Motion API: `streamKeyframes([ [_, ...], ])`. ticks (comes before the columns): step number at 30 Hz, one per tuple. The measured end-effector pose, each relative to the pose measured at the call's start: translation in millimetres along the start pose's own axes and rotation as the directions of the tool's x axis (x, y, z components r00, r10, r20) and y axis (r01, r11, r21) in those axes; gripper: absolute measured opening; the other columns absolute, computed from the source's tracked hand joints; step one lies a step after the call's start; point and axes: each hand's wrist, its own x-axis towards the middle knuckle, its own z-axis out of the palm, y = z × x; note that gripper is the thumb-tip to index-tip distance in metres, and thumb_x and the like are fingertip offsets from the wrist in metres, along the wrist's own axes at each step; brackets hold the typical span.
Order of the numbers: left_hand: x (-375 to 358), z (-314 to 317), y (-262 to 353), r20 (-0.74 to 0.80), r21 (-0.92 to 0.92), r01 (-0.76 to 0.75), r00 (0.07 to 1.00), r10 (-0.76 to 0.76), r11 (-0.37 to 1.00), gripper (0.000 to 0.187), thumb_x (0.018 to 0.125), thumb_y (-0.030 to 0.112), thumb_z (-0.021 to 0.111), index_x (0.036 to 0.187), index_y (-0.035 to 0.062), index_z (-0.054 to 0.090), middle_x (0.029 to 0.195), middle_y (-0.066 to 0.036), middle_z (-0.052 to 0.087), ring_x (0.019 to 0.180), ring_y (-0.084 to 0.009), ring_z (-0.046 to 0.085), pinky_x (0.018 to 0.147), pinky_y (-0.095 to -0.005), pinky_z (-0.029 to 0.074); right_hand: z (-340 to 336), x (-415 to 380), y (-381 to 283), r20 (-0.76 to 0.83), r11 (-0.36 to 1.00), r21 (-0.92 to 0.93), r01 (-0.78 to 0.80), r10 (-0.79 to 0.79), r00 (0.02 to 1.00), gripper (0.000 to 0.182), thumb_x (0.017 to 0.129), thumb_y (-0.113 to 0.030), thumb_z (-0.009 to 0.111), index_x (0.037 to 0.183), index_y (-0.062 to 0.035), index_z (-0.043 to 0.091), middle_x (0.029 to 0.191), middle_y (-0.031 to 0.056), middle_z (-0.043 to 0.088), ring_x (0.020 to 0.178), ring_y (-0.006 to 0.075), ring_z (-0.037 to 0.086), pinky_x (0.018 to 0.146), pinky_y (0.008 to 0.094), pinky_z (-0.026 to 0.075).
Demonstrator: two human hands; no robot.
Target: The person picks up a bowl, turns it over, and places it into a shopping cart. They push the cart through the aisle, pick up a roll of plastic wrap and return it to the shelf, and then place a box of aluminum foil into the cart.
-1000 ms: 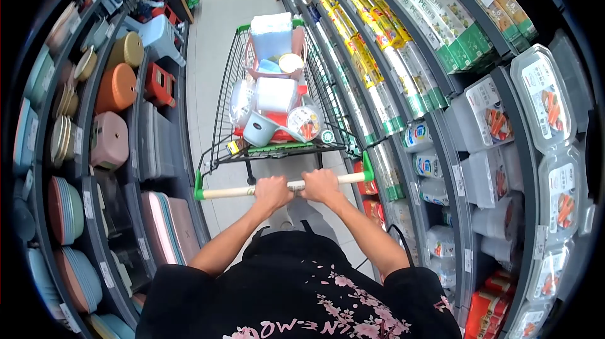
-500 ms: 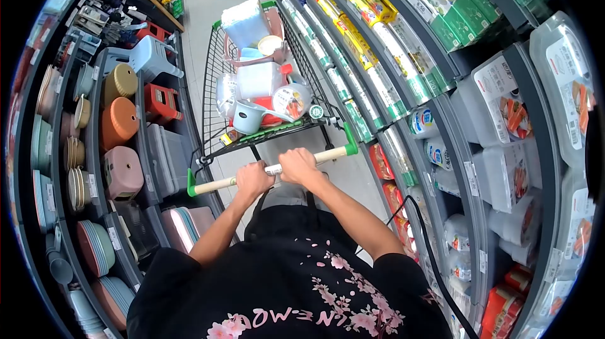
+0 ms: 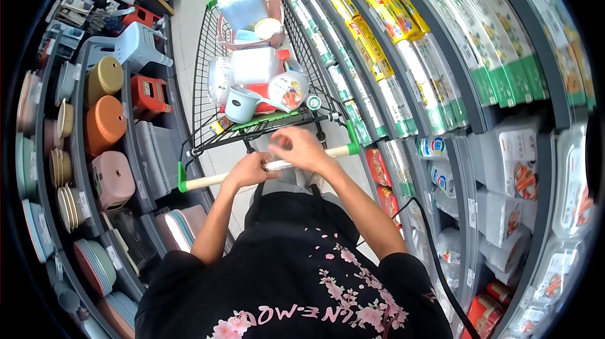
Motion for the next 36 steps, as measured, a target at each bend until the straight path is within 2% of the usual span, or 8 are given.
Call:
streamKeyframes([
  [2,23,-16,-6,-0.012,-0.440,-0.150,0.987,0.161,0.885,0.033,0.085,0.034,0.074,0.085,0.0012,0.069,0.071,-0.006,0.067,0.064,-0.0131,0.062,0.063,-0.0300,0.049,-6,33,15,-0.270,0.997,-0.080,-0.017,-0.005,0.963,0.026,0.083,-0.026,0.071,0.095,-0.0038,0.068,0.085,0.0124,0.067,0.077,0.0267,0.067,0.070,0.0354,0.053],
  [5,78,-39,1,-0.312,-0.619,-0.271,0.946,0.086,0.737,0.026,0.092,0.023,0.066,0.083,-0.0012,0.066,0.065,-0.002,0.062,0.061,-0.0066,0.055,0.058,-0.0256,0.045,-24,90,43,-0.364,0.950,-0.214,-0.229,0.140,0.921,0.020,0.082,-0.023,0.068,0.092,-0.0060,0.068,0.095,0.0161,0.066,0.090,0.0343,0.065,0.078,0.0443,0.052],
  [7,121,-57,5,-0.430,-0.611,-0.288,0.903,-0.005,0.737,0.027,0.089,0.025,0.065,0.083,-0.0018,0.065,0.066,-0.011,0.065,0.058,-0.0209,0.060,0.059,-0.0354,0.047,-32,127,67,-0.301,0.854,-0.372,-0.363,0.258,0.918,0.024,0.082,-0.024,0.070,0.097,-0.0052,0.067,0.104,0.0202,0.065,0.094,0.0375,0.065,0.081,0.0467,0.052],
  [10,214,-43,-15,-0.358,-0.547,-0.238,0.933,0.033,0.802,0.024,0.086,0.023,0.063,0.090,0.0006,0.070,0.087,-0.021,0.071,0.083,-0.0363,0.069,0.077,-0.0421,0.053,-33,172,93,-0.189,0.722,-0.500,-0.478,0.448,0.874,0.035,0.082,-0.026,0.068,0.108,-0.0030,0.063,0.113,0.0223,0.063,0.105,0.0386,0.063,0.091,0.0465,0.050],
  [14,300,-26,-25,-0.182,-0.374,-0.254,0.963,0.197,0.892,0.028,0.080,0.016,0.058,0.099,-0.0003,0.071,0.092,-0.024,0.070,0.089,-0.0376,0.068,0.082,-0.0417,0.052,-11,204,147,-0.121,0.613,-0.614,-0.497,0.549,0.827,0.039,0.083,-0.024,0.067,0.115,-0.0032,0.059,0.119,0.0225,0.059,0.107,0.0390,0.063,0.090,0.0463,0.052],
  [20,353,39,-64,-0.178,-0.358,-0.254,0.963,0.201,0.899,0.037,0.077,0.016,0.059,0.112,0.0045,0.069,0.099,-0.028,0.068,0.102,-0.0411,0.065,0.096,-0.0457,0.048,9,228,187,-0.100,0.497,-0.703,-0.509,0.640,0.762,0.048,0.082,-0.022,0.067,0.121,0.0006,0.049,0.127,0.0241,0.050,0.105,0.0381,0.064,0.086,0.0451,0.055],
  [21,347,25,-61,-0.031,-0.472,-0.129,0.991,0.129,0.872,0.036,0.080,0.018,0.060,0.114,0.0063,0.067,0.101,-0.026,0.068,0.102,-0.0417,0.064,0.093,-0.0466,0.049,11,233,194,-0.107,0.478,-0.719,-0.505,0.641,0.760,0.051,0.081,-0.022,0.069,0.121,0.0014,0.048,0.129,0.0245,0.047,0.102,0.0373,0.066,0.083,0.0438,0.056],
  [36,342,-20,-61,-0.057,-0.610,-0.059,0.998,0.030,0.790,0.042,0.082,0.008,0.053,0.124,0.0109,0.055,0.107,-0.022,0.066,0.104,-0.0400,0.062,0.091,-0.0431,0.048,-1,248,179,-0.188,0.502,-0.722,-0.476,0.519,0.834,0.043,0.072,-0.015,0.079,0.106,0.0016,0.058,0.117,0.0229,0.052,0.079,0.0336,0.070,0.068,0.0387,0.058],
])
